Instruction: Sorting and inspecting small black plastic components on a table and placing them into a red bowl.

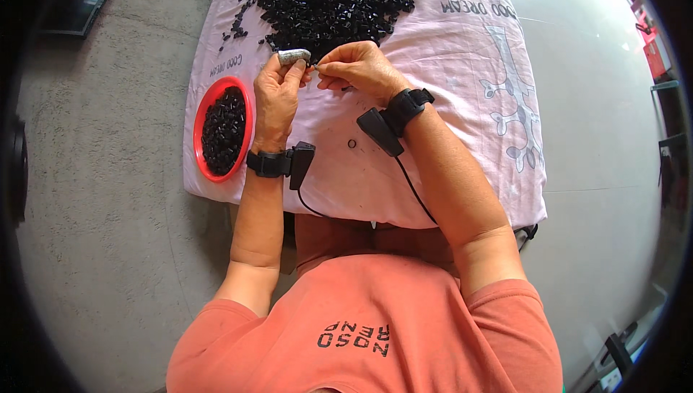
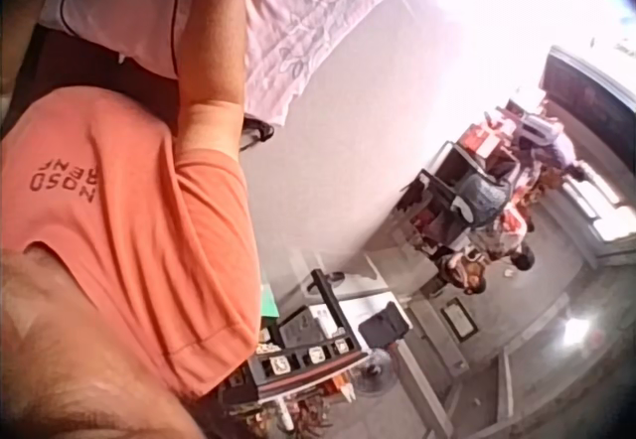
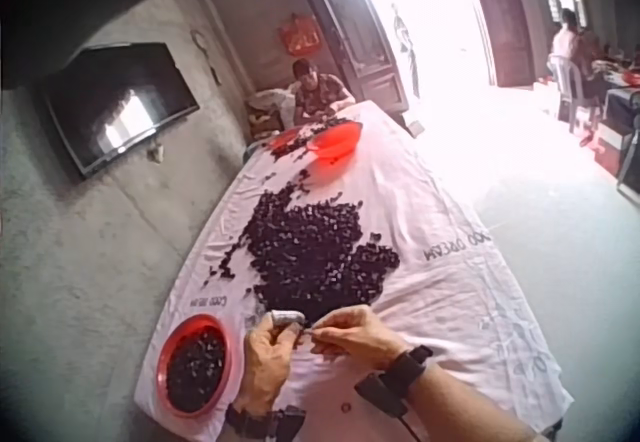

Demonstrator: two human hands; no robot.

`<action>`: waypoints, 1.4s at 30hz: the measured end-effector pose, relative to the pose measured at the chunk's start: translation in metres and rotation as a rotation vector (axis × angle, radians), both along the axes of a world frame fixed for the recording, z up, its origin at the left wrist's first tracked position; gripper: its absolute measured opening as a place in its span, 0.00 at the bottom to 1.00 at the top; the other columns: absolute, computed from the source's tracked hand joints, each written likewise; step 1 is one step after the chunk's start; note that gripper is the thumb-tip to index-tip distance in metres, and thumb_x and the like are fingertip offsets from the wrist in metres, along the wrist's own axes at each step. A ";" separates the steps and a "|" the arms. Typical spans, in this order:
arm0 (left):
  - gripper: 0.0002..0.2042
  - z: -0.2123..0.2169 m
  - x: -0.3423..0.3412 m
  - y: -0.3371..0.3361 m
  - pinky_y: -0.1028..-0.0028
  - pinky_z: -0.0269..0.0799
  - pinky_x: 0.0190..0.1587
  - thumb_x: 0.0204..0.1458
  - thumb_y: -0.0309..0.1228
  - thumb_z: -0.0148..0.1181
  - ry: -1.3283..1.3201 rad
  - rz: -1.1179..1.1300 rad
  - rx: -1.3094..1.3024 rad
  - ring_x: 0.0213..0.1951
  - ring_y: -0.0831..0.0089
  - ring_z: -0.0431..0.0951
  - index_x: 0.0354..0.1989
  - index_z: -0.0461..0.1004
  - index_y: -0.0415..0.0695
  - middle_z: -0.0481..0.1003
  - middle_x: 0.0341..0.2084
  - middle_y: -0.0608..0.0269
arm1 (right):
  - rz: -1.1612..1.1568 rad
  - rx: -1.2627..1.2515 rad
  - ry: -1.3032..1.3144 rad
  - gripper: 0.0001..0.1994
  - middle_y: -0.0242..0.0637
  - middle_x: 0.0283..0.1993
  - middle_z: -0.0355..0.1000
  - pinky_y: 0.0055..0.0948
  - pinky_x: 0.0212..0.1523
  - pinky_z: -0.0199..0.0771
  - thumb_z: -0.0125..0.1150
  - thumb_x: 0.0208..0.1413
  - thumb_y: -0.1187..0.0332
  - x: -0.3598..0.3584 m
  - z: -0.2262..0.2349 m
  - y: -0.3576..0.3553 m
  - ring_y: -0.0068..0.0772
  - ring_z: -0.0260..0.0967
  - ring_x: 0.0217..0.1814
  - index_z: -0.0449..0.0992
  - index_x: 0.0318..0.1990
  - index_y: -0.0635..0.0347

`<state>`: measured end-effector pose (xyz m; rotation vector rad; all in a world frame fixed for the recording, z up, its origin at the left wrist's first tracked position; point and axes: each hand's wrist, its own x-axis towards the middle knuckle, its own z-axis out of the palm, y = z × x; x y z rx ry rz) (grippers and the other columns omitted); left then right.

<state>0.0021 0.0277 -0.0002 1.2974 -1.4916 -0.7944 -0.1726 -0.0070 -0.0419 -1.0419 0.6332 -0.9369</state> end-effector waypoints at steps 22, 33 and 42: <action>0.04 -0.004 -0.010 0.003 0.70 0.73 0.33 0.55 0.24 0.62 -0.343 0.111 -0.228 0.30 0.65 0.79 0.36 0.79 0.37 0.78 0.30 0.56 | 0.009 0.002 -0.051 0.08 0.40 0.36 0.80 0.21 0.36 0.81 0.61 0.62 0.72 0.004 -0.004 -0.001 0.26 0.80 0.36 0.79 0.44 0.67; 0.04 0.002 -0.010 0.003 0.70 0.72 0.32 0.55 0.24 0.63 -0.366 0.107 -0.202 0.29 0.66 0.79 0.35 0.79 0.36 0.78 0.29 0.56 | 0.006 -0.031 -0.081 0.08 0.37 0.38 0.78 0.22 0.36 0.83 0.60 0.62 0.76 0.004 -0.005 -0.001 0.27 0.80 0.39 0.75 0.47 0.66; 0.03 0.009 -0.009 0.003 0.71 0.72 0.33 0.54 0.22 0.62 -0.421 0.018 -0.203 0.30 0.66 0.79 0.35 0.79 0.35 0.77 0.29 0.56 | -0.030 -0.031 -0.115 0.08 0.38 0.39 0.78 0.21 0.35 0.82 0.60 0.61 0.77 0.004 -0.002 0.002 0.28 0.80 0.40 0.71 0.46 0.66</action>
